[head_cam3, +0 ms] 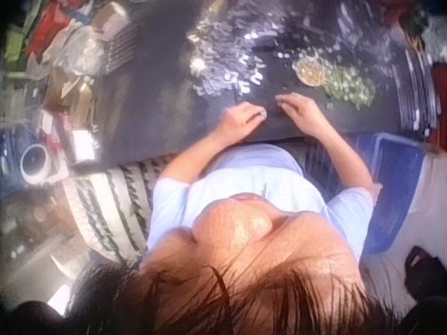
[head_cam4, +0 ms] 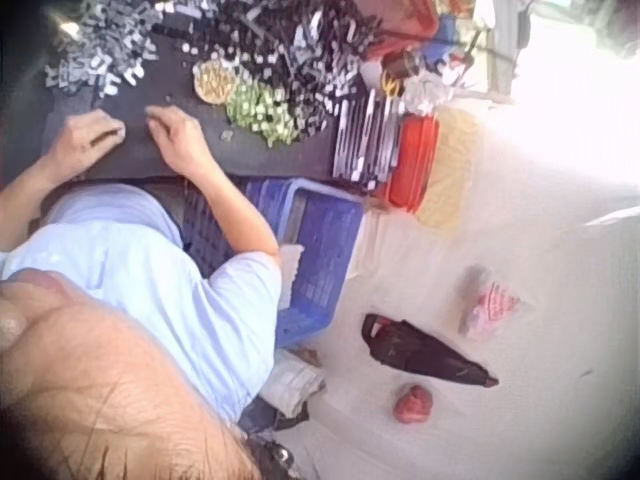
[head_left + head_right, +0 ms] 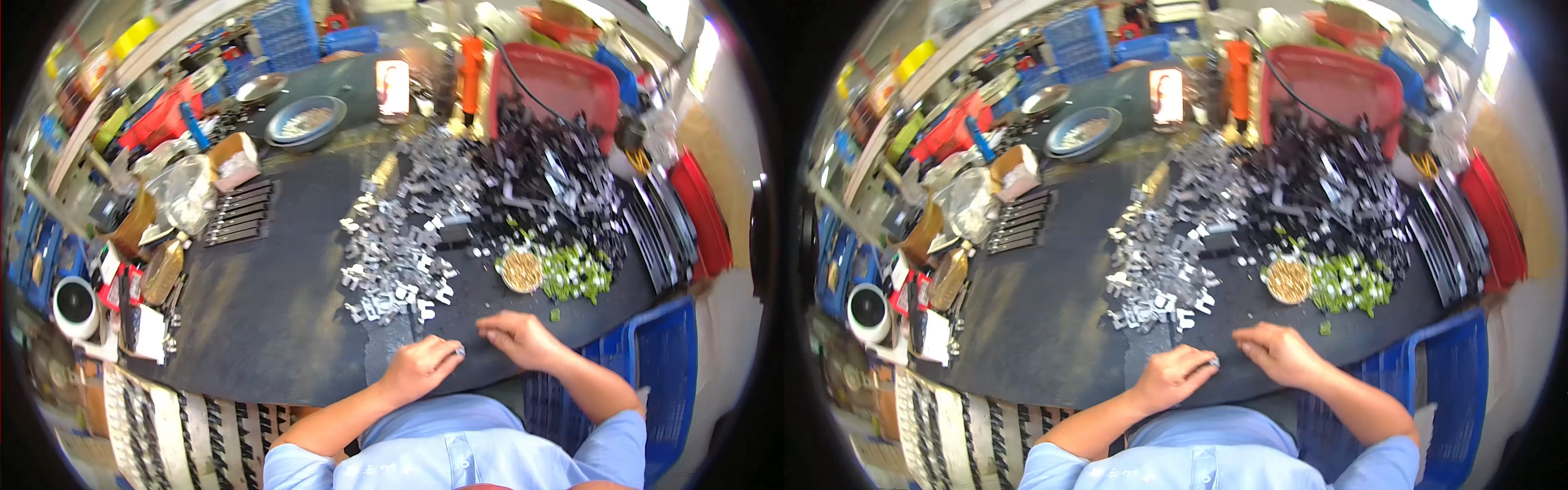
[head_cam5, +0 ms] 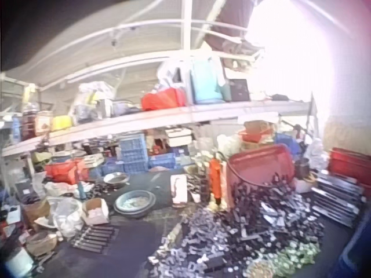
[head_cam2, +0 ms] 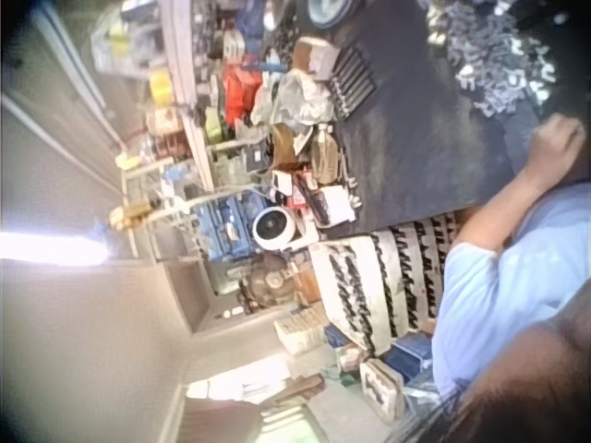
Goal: Assembling small metal and plastic hardware components at a workbench.
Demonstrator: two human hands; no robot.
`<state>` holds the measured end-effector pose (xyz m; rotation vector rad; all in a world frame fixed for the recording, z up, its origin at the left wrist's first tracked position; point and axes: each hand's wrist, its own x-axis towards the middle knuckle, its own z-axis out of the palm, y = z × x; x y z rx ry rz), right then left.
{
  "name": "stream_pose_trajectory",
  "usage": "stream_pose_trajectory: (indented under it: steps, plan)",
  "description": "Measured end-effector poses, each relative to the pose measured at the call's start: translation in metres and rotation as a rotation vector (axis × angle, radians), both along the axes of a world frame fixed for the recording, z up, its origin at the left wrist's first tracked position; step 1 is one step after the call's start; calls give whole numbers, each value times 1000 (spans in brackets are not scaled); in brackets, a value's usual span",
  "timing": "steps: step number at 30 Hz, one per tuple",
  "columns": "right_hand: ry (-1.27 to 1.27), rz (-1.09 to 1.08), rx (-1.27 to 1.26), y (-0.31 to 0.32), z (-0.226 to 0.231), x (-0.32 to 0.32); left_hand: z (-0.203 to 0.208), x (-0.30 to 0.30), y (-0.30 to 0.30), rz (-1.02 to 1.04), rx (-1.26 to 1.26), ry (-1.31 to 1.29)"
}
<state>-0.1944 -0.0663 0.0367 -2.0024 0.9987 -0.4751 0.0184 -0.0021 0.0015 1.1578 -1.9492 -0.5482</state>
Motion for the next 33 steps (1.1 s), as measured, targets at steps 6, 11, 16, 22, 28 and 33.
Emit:
stream_pose_trajectory:
  steps: [6, 11, 16, 22, 28, 33]
  plan:
    - [-67, 19, -295, 3, -9, -25, 16, -8, -4, 35, 134, 82]
    - [53, -204, -699, -55, -7, -58, 24, -14, -9, 4, 367, 262]
    - [449, -78, -766, -85, -9, -48, 25, -25, -3, -43, 446, 292]
    - [513, 10, -874, -91, -14, -36, 22, -25, 2, -29, 461, 374]
    - [386, -3, -718, -95, -7, -37, 16, -21, -8, -18, 851, 753]
    - [358, -11, -656, -97, -2, -35, 5, -21, -9, -62, 878, 1027]
